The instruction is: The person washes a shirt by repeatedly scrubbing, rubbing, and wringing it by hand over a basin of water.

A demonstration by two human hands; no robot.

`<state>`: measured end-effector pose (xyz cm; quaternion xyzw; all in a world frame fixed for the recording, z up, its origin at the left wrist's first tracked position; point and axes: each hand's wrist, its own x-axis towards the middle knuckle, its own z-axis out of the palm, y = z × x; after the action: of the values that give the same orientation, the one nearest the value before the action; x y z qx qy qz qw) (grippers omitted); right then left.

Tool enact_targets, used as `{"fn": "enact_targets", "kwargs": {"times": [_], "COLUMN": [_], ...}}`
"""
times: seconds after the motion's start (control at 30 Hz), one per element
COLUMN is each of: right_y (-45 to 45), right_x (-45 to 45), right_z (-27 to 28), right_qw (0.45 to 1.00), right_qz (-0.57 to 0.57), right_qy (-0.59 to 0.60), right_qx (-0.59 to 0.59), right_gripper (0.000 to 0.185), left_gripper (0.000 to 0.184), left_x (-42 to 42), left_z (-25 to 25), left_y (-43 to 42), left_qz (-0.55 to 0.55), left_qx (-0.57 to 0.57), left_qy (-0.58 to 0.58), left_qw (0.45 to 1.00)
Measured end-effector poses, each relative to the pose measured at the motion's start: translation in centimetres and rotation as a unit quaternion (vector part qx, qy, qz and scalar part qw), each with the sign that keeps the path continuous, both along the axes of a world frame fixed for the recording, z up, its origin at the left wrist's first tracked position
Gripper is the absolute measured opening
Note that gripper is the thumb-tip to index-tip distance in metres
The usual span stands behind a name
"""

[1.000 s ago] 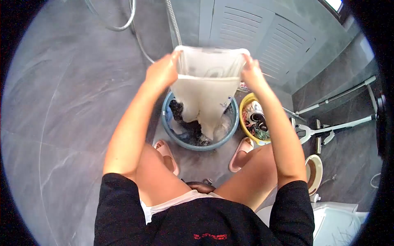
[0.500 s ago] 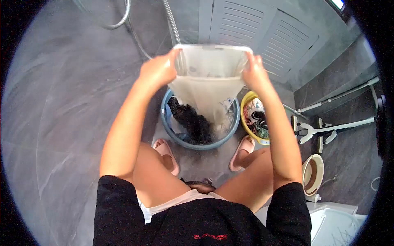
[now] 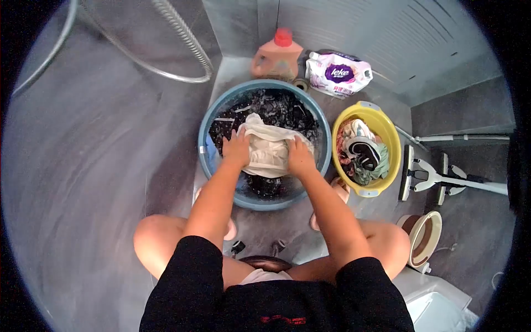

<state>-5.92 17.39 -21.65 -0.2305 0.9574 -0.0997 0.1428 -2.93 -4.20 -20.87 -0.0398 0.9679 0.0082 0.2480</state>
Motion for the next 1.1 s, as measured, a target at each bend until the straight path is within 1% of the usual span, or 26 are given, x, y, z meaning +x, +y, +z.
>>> {"fn": "enact_targets", "kwargs": {"times": [0.03, 0.07, 0.1, 0.13, 0.17, 0.2, 0.27, 0.3, 0.33, 0.4, 0.43, 0.5, 0.53, 0.6, 0.63, 0.7, 0.73, 0.8, 0.83, 0.87, 0.93, 0.97, 1.0, 1.03, 1.07, 1.1], "right_y": [-0.2, -0.2, -0.2, -0.3, -0.7, -1.2, -2.2, -2.5, -2.8, -3.5, -3.8, -4.1, -4.1, -3.6, -3.2, -1.8, -1.2, -0.6, -0.3, 0.2, 0.5, 0.4, 0.4, 0.2, 0.1, 0.0], "right_x": [0.1, 0.1, 0.1, 0.3, -0.1, -0.7, -2.0, -2.1, -2.4, -3.4, -4.0, -5.1, -4.9, -3.8, -3.7, -2.8, -2.6, -4.0, -4.1, -4.1, -4.1, -4.0, -4.0, -4.4, -4.6, -4.9], "right_z": [-1.5, -2.8, -4.3, -5.1, -5.5, -5.6, -5.1, -5.6, -6.2, -7.2, -7.0, -6.1, -6.8, -11.3, -13.7, -15.9, -14.0, -7.2, -5.1, -3.2, 0.7, 2.8, 4.7, 5.8, 8.3, 10.7], "right_qw": [0.999, 0.999, 0.998, 0.996, 0.997, 0.997, 0.98, 0.986, 0.986, 0.972, 0.972, 0.959, 0.96, 0.97, 0.97, 0.958, 0.958, 0.985, 0.986, 0.986, 0.987, 0.983, 0.977, 0.97, 0.959, 0.955], "right_qz": [0.009, 0.008, 0.007, 0.008, -0.004, -0.001, -0.01, -0.088, -0.088, -0.02, -0.018, -0.006, -0.006, -0.08, -0.117, -0.189, -0.19, -0.102, -0.101, -0.12, -0.139, -0.148, -0.154, -0.162, -0.165, -0.173], "right_qy": [0.003, -0.009, 0.014, 0.035, -0.001, -0.013, -0.145, -0.138, -0.143, -0.124, -0.126, -0.199, -0.198, -0.208, -0.206, -0.21, -0.209, -0.134, -0.122, -0.111, -0.085, -0.084, -0.083, -0.021, 0.007, -0.006], "right_qx": [0.034, 0.037, 0.058, 0.078, 0.077, 0.077, 0.132, 0.011, 0.012, 0.199, 0.198, 0.2, 0.199, 0.097, 0.045, -0.056, -0.057, 0.048, 0.042, 0.02, -0.008, -0.066, -0.124, -0.182, -0.229, -0.239], "right_gripper": [0.048, 0.048, 0.049, 0.05, 0.051, 0.051, 0.054, 0.06, 0.06, 0.063, 0.063, 0.063, 0.063, 0.06, 0.058, 0.055, 0.055, 0.052, 0.052, 0.05, 0.048, 0.052, 0.057, 0.053, 0.052, 0.052], "left_gripper": [0.078, 0.078, 0.08, 0.081, 0.068, 0.068, 0.068, 0.06, 0.06, 0.048, 0.048, 0.04, 0.04, 0.038, 0.038, 0.039, 0.039, 0.041, 0.047, 0.047, 0.055, 0.055, 0.055, 0.053, 0.051, 0.047], "left_x": [-0.4, -0.7, -1.1, -1.4, -2.0, -2.6, -3.7, -3.9, -4.6, -6.4, -6.8, -7.4, -7.4, -7.3, -7.3, -5.8, -4.6, -3.3, -2.8, -2.6, -2.0, -1.7, -1.6, -1.6, -1.5, -1.4], "left_z": [-1.1, -2.1, -3.1, -3.0, -3.4, -4.5, -6.1, -6.6, -6.4, -5.1, -4.6, -3.9, -4.4, -5.8, -5.5, -4.8, -4.9, -4.1, -2.8, -1.2, 2.1, 3.4, 4.2, 4.4, 7.0, 9.4], "left_y": [0.4, 0.4, 0.5, 0.7, 0.8, 0.6, 0.3, 0.3, 0.4, 0.4, 0.5, 0.7, 0.7, 0.5, 0.2, -0.3, -0.5, -1.4, -1.9, -2.4, -3.3, -3.5, -4.0, -4.8, -4.7, -4.6], "left_qz": [0.029, 0.028, 0.027, 0.025, 0.037, 0.039, 0.038, 0.026, 0.026, 0.036, 0.036, 0.041, 0.041, 0.068, 0.067, -0.004, -0.005, 0.05, 0.068, 0.068, 0.144, 0.186, 0.183, 0.161, 0.136, 0.167], "left_qx": [0.017, 0.019, 0.015, 0.01, 0.023, 0.022, 0.016, 0.001, 0.002, 0.014, 0.012, 0.003, 0.002, -0.008, -0.007, -0.013, -0.013, -0.026, -0.005, -0.008, 0.107, 0.187, 0.188, 0.233, 0.274, 0.325], "left_qy": [0.023, 0.012, 0.015, 0.017, 0.024, 0.013, 0.008, 0.051, 0.045, -0.07, -0.073, -0.064, -0.063, -0.032, -0.022, -0.056, -0.055, 0.054, 0.048, 0.062, -0.04, 0.008, 0.024, 0.13, 0.233, 0.269], "left_qw": [0.999, 0.999, 0.999, 0.999, 0.999, 0.999, 0.999, 0.998, 0.999, 0.997, 0.997, 0.997, 0.997, 0.997, 0.997, 0.998, 0.998, 0.997, 0.997, 0.996, 0.983, 0.964, 0.965, 0.95, 0.923, 0.891]}}
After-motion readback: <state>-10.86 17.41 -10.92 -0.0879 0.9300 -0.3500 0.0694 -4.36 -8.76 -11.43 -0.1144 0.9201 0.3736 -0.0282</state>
